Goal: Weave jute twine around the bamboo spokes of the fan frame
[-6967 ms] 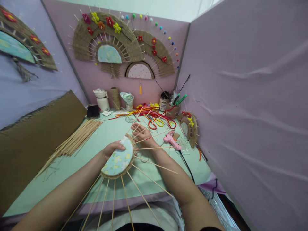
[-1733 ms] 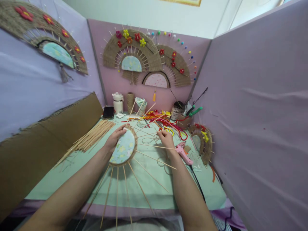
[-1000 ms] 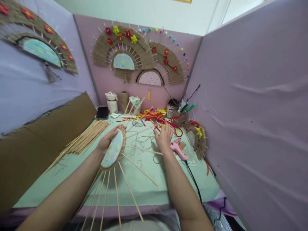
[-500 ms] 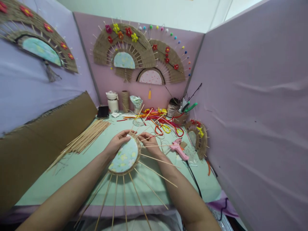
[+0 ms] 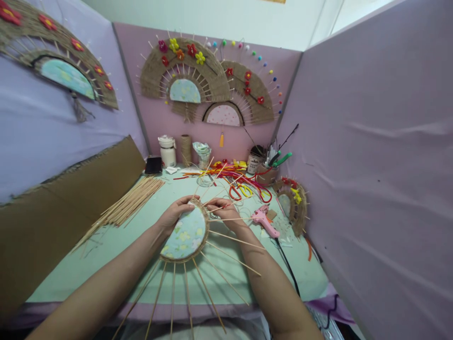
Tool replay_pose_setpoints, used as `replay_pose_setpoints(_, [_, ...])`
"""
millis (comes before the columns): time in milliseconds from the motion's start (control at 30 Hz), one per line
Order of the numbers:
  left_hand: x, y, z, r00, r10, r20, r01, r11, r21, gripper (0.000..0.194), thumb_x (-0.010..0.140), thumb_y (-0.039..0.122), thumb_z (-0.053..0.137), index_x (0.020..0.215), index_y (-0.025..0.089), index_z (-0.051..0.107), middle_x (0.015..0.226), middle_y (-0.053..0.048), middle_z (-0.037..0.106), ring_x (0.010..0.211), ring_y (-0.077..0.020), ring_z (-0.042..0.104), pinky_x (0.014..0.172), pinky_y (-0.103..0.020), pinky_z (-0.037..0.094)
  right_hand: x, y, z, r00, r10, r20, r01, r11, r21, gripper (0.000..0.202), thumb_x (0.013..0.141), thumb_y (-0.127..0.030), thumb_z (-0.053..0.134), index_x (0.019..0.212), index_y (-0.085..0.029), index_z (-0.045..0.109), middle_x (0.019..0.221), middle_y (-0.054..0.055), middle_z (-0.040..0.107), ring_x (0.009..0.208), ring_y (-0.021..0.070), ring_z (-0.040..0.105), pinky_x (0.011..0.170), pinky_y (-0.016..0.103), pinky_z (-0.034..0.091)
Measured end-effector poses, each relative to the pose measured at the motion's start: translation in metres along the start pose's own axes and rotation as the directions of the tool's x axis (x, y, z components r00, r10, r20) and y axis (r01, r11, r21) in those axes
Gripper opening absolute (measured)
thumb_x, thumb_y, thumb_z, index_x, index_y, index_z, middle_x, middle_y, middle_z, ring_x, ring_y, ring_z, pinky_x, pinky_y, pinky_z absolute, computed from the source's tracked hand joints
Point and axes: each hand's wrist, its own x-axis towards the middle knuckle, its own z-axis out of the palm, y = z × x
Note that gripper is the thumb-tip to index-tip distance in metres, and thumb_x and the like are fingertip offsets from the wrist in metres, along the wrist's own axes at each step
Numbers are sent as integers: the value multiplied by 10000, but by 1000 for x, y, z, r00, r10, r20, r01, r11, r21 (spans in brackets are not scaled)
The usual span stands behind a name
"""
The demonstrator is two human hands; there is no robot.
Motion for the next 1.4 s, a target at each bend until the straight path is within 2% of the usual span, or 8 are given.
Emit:
replay_pose_setpoints(267, [0, 0, -1, 999, -6, 46, 8, 999, -54, 427, 573, 136, 746, 994, 150, 682, 814, -44, 714, 612, -135, 638, 613, -237, 496, 1, -10, -3, 994, 110, -19, -104, 975, 195, 199, 621, -329, 756, 621, -167, 641, 483, -60, 478, 438, 49, 352, 450, 203, 278])
replay_pose_setpoints(400, [0, 2, -1, 999, -1, 37, 5, 995, -102, 395, 590, 98, 719, 981, 143, 683, 869, -54, 717, 649, -137, 653, 667, -244, 508, 5, -21, -21, 990, 137, -26, -119, 928, 354, 196, 620, -282, 766, 734, -178, 644, 436, -103, 365, 380, 32, 239, 393, 186, 218])
replay_pose_setpoints(500, [3, 3, -3, 998, -33, 56, 41, 988, -151, 378, 609, 76, 692, 981, 141, 672, 876, -52, 712, 656, -137, 658, 679, -249, 517, 9, -29, -44, 991, 117, -72, -67, 870, 489, 251, 628, -258, 757, 841, -187, 644, 516, -92, 468, 368, 13, 199, 361, 164, 200])
replay_pose_setpoints(667, [7, 4, -10, 969, -209, 134, 228, 962, -151, 383, 643, 65, 664, 1020, 132, 644, 768, -47, 699, 612, -155, 655, 609, -268, 528, 12, -33, -73, 968, 40, -246, 116, 801, 588, 133, 688, -212, 700, 800, -193, 630, 755, -38, 648, 376, 1, 257, 365, 147, 274])
replay_pose_setpoints(867, [8, -3, -12, 955, -253, 157, 273, 954, -122, 393, 656, 60, 661, 1042, 126, 629, 759, -58, 695, 601, -163, 654, 577, -269, 531, 9, -36, -75, 932, -71, -355, 273, 783, 560, 143, 715, -120, 651, 811, -224, 639, 803, -36, 692, 365, 1, 223, 364, 129, 271])
replay_pose_setpoints(1067, [10, -3, -13, 959, -258, 113, 271, 954, -127, 410, 671, 54, 637, 1073, 130, 615, 737, -51, 688, 577, -165, 651, 548, -263, 525, 9, -37, -76, 922, -84, -378, 297, 781, 550, 142, 717, -141, 642, 817, -241, 628, 778, -43, 688, 367, 12, 258, 375, 147, 291])
replay_pose_setpoints(1200, [9, 6, -11, 977, -209, 29, 211, 950, -230, 371, 679, 25, 602, 1032, 137, 619, 743, -37, 696, 594, -169, 662, 571, -275, 536, 11, -33, -78, 927, -44, -372, 247, 817, 521, 165, 668, -166, 670, 802, -230, 598, 700, -63, 643, 361, 7, 244, 370, 146, 265])
replay_pose_setpoints(1400, [12, 20, -17, 990, -75, -120, 24, 924, -382, 384, 704, 16, 564, 1055, 168, 605, 815, -32, 719, 660, -176, 684, 638, -310, 559, 14, -20, -69, 943, 135, -304, -41, 954, 298, 245, 570, -174, 679, 807, -192, 620, 560, -77, 540, 353, 12, 243, 343, 168, 161])
